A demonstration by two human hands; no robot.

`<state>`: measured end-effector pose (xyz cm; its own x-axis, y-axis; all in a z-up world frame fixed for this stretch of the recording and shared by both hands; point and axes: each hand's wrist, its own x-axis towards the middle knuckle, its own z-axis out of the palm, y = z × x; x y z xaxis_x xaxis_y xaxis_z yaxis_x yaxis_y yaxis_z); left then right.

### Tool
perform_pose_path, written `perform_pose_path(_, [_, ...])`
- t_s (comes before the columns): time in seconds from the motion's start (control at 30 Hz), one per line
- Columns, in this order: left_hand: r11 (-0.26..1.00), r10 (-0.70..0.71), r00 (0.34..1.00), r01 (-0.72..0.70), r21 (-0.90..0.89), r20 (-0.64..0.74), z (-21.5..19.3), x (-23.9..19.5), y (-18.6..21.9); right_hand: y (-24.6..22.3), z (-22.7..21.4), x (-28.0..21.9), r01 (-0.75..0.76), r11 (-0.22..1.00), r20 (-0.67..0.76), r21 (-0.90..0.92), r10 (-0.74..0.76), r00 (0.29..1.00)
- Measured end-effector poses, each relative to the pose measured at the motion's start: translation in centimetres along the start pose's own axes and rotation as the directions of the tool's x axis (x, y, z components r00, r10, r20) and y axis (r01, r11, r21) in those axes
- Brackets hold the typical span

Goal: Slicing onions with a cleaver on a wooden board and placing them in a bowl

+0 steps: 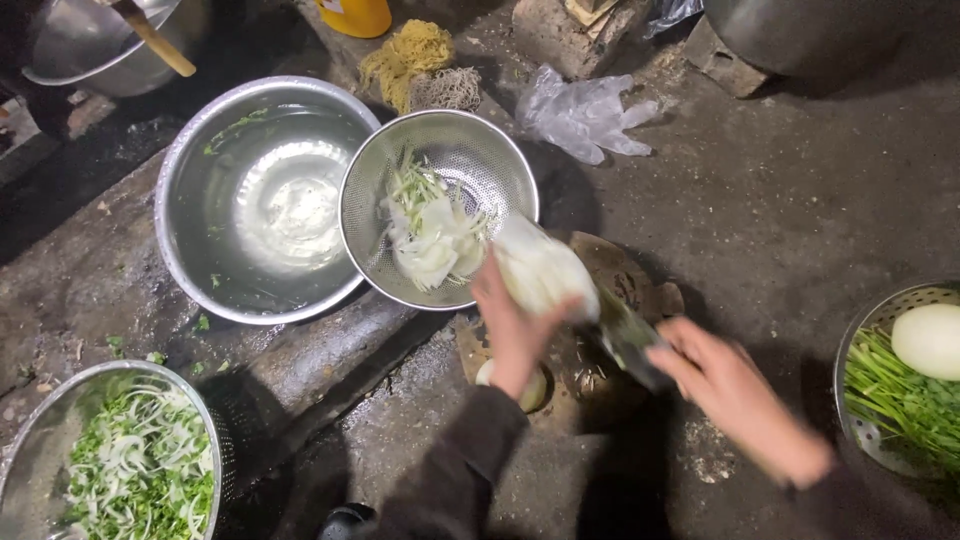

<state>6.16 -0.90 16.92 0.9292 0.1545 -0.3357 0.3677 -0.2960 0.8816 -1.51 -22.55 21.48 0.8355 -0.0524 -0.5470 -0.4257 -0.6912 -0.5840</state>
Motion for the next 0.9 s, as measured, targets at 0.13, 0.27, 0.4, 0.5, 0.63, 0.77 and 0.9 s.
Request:
perform_pose_path(0.13, [0.988, 0.133, 0.970, -0.146, -0.049, -0.201, -2.4, 9.2, -4.0, -5.7, 0.6, 6.5, 0.116, 0.992, -0.062, 0.046, -0.113, 0.992])
perform_pose_path(0.27, [0.937, 0.233, 0.961, -0.181, 0.299, -0.149, -4.9, 14.1, -8.4, -3.4, 3.5, 14.0, 0.242, 0.923, -0.113, 0.299, -0.218, 0.969])
perform_pose_path(0.4, [0.519, 0.295, 0.944, -0.287, 0.805, 0.146, -5.3, 9.4, -4.6, -2.1, 4.3, 14.6, 0.167, 0.869, -0.054, 0.465, -0.161, 0.986])
perform_pose_path(0.5, [0.253, 0.422, 0.784, -0.584, 0.771, 0.455, -3.3, 7.7, -4.0, -3.2, 4.0, 12.9, 0.125, 0.841, -0.037, 0.527, -0.124, 0.992])
perform_pose_path(0.63, [0.128, 0.511, 0.678, -0.668, 0.733, 0.528, -2.9, 10.4, -5.3, -2.1, 4.0, 12.2, 0.074, 0.811, 0.012, 0.580, -0.099, 0.995])
perform_pose_path(0.77, [0.041, 0.518, 0.691, -0.608, 0.793, 0.503, -3.8, 14.5, -6.9, -2.0, 2.7, 8.9, 0.058, 0.814, 0.031, 0.578, -0.093, 0.995])
perform_pose_path(0.9, [-0.037, 0.355, 0.850, -0.402, 0.915, 0.388, -5.3, 17.9, -8.3, -1.6, 0.6, 3.6, 0.065, 0.807, -0.053, 0.587, -0.041, 0.998])
